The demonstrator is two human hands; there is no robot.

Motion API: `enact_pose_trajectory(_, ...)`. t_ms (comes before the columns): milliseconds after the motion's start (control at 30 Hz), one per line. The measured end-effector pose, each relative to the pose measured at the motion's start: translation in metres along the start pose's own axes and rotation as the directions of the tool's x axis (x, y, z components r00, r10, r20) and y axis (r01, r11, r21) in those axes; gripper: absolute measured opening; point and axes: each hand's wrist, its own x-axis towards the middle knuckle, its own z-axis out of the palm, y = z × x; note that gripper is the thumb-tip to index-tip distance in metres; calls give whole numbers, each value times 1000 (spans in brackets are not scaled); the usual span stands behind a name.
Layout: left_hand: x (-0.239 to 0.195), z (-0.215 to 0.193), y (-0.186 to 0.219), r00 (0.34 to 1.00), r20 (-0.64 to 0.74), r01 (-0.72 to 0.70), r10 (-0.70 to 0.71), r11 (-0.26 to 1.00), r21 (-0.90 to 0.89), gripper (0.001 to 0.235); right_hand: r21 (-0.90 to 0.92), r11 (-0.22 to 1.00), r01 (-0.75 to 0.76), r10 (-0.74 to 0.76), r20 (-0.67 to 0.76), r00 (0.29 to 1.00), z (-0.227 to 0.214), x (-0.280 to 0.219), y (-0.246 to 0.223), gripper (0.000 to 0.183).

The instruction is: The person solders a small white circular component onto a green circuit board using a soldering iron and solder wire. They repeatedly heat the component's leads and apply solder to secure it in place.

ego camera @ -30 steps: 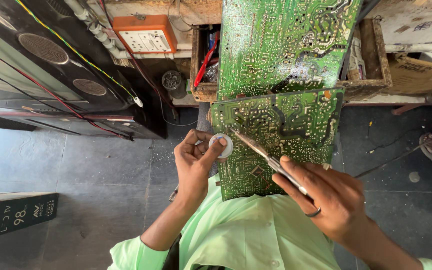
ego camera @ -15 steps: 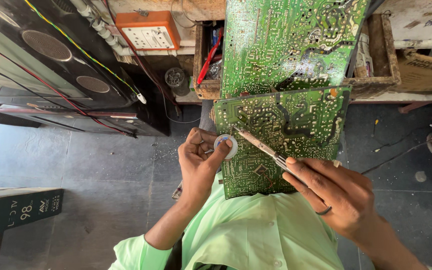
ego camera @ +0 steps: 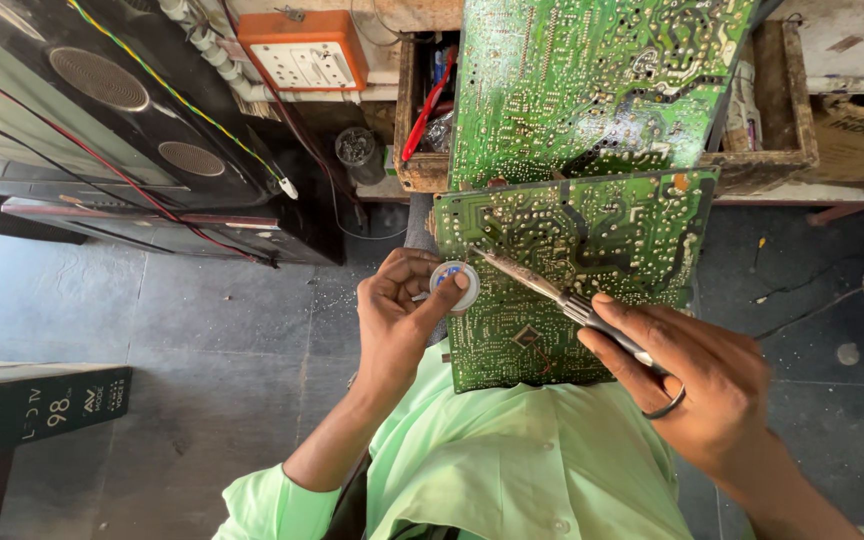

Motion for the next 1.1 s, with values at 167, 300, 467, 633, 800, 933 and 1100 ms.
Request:
enact_pose_trajectory(167,0,-4,-3,1000,13,13,-13,1000,-1,21,13,999,-34,34,-3,999,1,-7,4,39)
enact_pose_trajectory(300,1,-4,-4,1000,25,8,-8,1000,-25,20,30,999,-19,19,-14,1000,2,-7,3,39)
enact_pose_trajectory(467,0,-2,3,999,36,-21,21,1000,4,21,-4,999,-38,38,0,999,1,-12,4,38)
enact_pose_trajectory(633,2,-21,10,991,91,-114,101,981,159,23,-142,989,-35,47,87,995,-5,-30,12,35)
enact_pose_trajectory(800,18,-111,-24,984,170,46,-52,998,40,27,-18,981,-195,194,221,956,-8,-30,6,27)
enact_pose_trajectory(933,50,-220,-96,987,111,96,-118,978,186,28,145,965,-220,146,402,904,-10,-12,30,38)
enact_pose_trajectory(1100,97,-299,-171,908,291,-341,301,128,931,14,-30,978,-209,210,228,951,8,-25,78,36)
